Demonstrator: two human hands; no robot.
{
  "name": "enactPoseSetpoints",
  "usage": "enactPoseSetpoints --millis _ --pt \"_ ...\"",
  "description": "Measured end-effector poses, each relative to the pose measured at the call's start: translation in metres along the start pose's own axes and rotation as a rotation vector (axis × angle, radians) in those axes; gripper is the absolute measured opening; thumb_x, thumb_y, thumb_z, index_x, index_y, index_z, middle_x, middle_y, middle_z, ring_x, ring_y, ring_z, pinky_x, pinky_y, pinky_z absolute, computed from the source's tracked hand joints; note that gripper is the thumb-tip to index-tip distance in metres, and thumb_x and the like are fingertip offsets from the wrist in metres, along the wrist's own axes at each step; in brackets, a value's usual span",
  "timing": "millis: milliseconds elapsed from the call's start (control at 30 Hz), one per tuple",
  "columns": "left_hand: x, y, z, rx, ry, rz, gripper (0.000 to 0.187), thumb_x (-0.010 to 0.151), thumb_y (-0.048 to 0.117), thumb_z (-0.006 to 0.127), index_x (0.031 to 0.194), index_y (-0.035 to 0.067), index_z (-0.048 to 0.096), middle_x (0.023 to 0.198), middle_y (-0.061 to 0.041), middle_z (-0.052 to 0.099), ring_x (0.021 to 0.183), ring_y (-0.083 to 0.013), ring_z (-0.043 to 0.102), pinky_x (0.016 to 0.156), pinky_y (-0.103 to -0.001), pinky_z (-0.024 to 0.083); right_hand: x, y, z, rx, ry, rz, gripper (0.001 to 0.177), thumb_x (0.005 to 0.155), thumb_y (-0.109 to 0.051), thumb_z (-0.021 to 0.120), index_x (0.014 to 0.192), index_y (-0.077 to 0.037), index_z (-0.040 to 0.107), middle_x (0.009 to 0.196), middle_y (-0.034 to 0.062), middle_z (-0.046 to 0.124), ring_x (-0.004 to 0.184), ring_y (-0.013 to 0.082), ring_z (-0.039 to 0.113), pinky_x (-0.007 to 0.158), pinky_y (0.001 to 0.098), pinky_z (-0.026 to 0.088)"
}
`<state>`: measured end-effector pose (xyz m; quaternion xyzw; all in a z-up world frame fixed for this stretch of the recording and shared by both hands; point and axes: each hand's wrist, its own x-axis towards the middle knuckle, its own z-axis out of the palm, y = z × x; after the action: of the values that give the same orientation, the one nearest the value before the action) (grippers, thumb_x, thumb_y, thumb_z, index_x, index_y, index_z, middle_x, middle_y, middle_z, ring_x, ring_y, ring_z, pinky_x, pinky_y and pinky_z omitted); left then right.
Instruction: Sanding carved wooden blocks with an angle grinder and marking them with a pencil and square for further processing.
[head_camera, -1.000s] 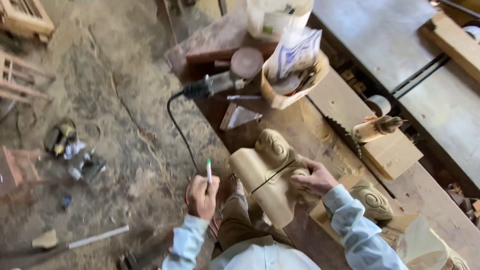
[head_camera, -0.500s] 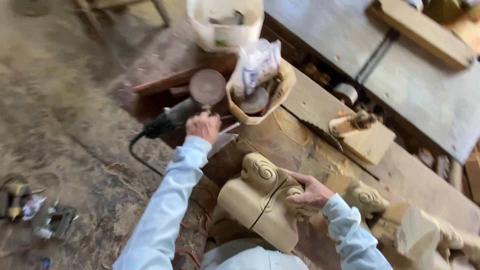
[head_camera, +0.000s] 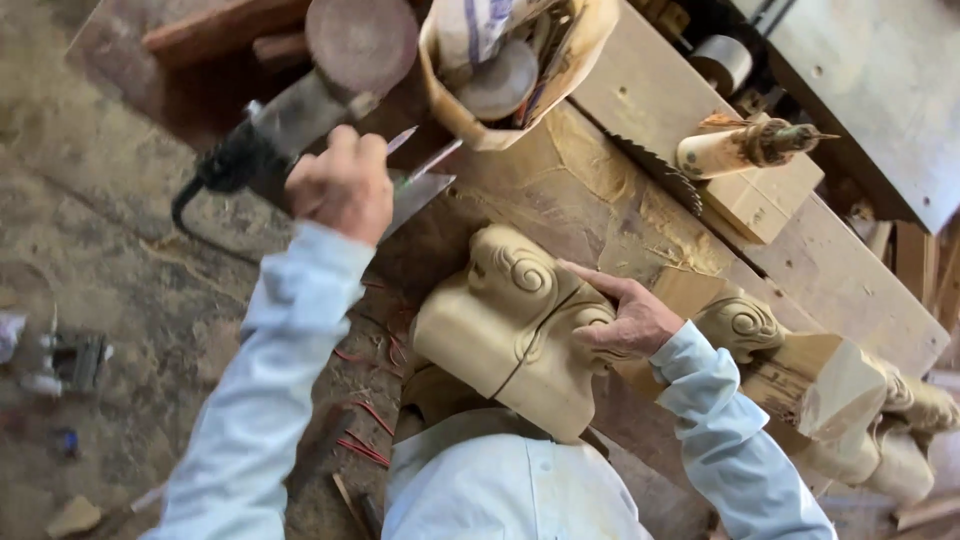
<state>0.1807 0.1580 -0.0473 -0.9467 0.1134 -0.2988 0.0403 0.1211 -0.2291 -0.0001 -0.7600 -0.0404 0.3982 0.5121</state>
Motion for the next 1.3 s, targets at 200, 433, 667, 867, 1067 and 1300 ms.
enactPoseSetpoints --millis 200,433,667,867,1067,1300 --pt "-0.094 0.073 -0.154 -0.622 0.073 -0.653 0.005 0.092 0.009 0.064 0.089 0.013 0.063 0.073 -0.005 0.052 0.064 -0.0315 0.060 0.066 -0.033 0.051 0.001 0.035 -0.003 -0.002 0.012 0.024 0.078 0.062 -0.008 0.093 0.137 -0.015 0.069 0.114 0.0108 0.077 0.101 0.0198 0.071 0.094 0.0401 0.060" --pt "-0.235 0.305 -0.159 -1.215 0.130 -1.536 0.007 0.082 0.010 0.069 0.087 0.005 0.072 0.067 -0.008 0.062 0.065 -0.0167 0.056 0.061 -0.032 0.048 0.006 0.043 -0.004 -0.085 -0.016 -0.121 0.045 0.072 -0.009 0.093 0.113 -0.005 0.074 0.093 0.0127 0.071 0.087 0.0180 0.064 0.077 0.0357 0.059" --pt "-0.246 0.368 -0.102 -1.308 0.180 -1.795 0.016 0.087 0.008 0.075 0.099 -0.001 0.069 0.076 -0.021 0.069 0.061 -0.0310 0.071 0.053 -0.048 0.063 -0.013 0.000 0.019 -0.225 0.044 -0.056 0.039 0.073 -0.020 0.092 0.107 -0.016 0.074 0.089 0.0063 0.065 0.086 0.0154 0.060 0.079 0.0400 0.054" --pt "-0.213 0.370 -0.108 -1.126 0.257 -1.777 0.022 0.088 0.007 0.070 0.106 -0.005 0.064 0.088 -0.029 0.067 0.083 -0.0393 0.071 0.074 -0.049 0.063 -0.022 0.000 0.023 -0.209 0.053 -0.068 0.032 0.075 -0.018 0.089 0.103 -0.019 0.073 0.086 0.0043 0.065 0.087 0.0142 0.059 0.081 0.0371 0.052" --pt "-0.230 0.351 -0.091 -1.339 0.079 -2.002 0.017 0.080 0.011 0.082 0.095 0.004 0.075 0.080 -0.022 0.074 0.065 -0.0331 0.075 0.054 -0.044 0.066 -0.046 -0.025 0.037 -0.139 0.044 -0.099 0.033 0.075 -0.013 0.086 0.105 -0.017 0.074 0.087 0.0049 0.064 0.089 0.0141 0.057 0.080 0.0344 0.051" --pt "-0.261 0.359 -0.084 -1.095 -0.151 -1.901 0.021 0.080 0.028 0.080 0.096 0.013 0.079 0.085 -0.017 0.077 0.082 -0.0362 0.076 0.070 -0.049 0.063 -0.059 -0.037 0.042 -0.116 0.055 -0.083 0.034 0.073 -0.013 0.087 0.104 -0.016 0.074 0.085 0.0055 0.065 0.086 0.0143 0.059 0.079 0.0321 0.052"
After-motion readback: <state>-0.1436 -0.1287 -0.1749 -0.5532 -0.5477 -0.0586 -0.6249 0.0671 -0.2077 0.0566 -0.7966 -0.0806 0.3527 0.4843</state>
